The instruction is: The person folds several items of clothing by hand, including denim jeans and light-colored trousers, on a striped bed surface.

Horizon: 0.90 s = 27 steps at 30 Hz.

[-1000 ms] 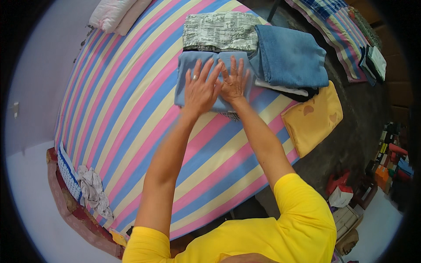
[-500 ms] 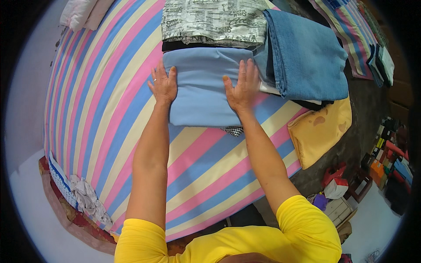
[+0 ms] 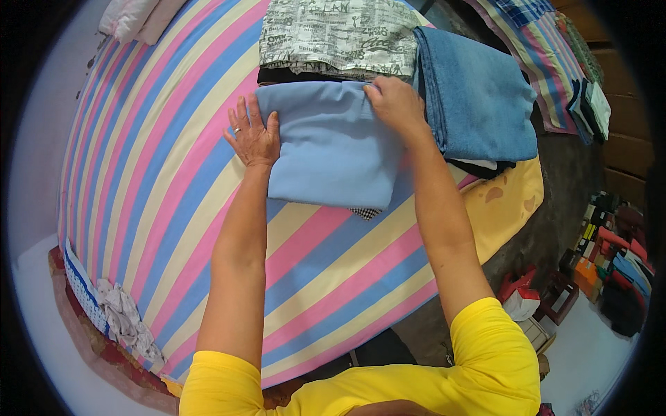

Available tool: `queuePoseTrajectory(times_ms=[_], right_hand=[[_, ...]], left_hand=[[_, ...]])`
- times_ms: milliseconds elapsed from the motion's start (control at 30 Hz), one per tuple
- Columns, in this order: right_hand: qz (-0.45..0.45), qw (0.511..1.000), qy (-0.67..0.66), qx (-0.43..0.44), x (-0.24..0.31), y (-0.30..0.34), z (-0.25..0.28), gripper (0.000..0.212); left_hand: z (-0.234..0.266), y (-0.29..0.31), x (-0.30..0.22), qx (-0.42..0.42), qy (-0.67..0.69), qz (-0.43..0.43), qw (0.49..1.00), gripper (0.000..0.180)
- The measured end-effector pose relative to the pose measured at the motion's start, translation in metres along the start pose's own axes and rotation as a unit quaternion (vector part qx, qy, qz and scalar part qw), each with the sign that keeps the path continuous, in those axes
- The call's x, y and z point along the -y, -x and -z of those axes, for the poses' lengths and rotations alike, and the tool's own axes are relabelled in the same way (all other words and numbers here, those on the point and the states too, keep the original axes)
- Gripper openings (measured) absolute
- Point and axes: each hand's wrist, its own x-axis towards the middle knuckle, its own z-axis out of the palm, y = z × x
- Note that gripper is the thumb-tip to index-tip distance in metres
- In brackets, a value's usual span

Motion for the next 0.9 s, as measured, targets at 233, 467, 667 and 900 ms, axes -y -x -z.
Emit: queuePoseTrajectory(times_ms=[233, 467, 667, 900], right_hand=[[-0.123, 0.984, 0.115, -0.049, -0.010, -0.006, -0.012, 0.030], [0.154, 0.966, 0.083, -0.193, 0.029, 0.042, -0.033, 0.039], [0.060, 0.988, 0.128, -0.056, 0.012, 0.055, -0.071, 0.069], [0.038, 0.987, 0.148, -0.053, 0.006, 0.062, -0.073, 0.067]], left_hand=[[0.003, 0.002, -0.009, 0.078, -0.066, 0.050, 0.994, 0.050], [0.003, 0.002, 0.004, 0.093, -0.058, 0.069, 0.992, 0.052], [0.001, -0.007, -0.002, 0.048, -0.011, 0.080, 0.996, 0.059], [0.041, -0.046, -0.020, -0.037, 0.037, -0.133, 0.990, 0.059]])
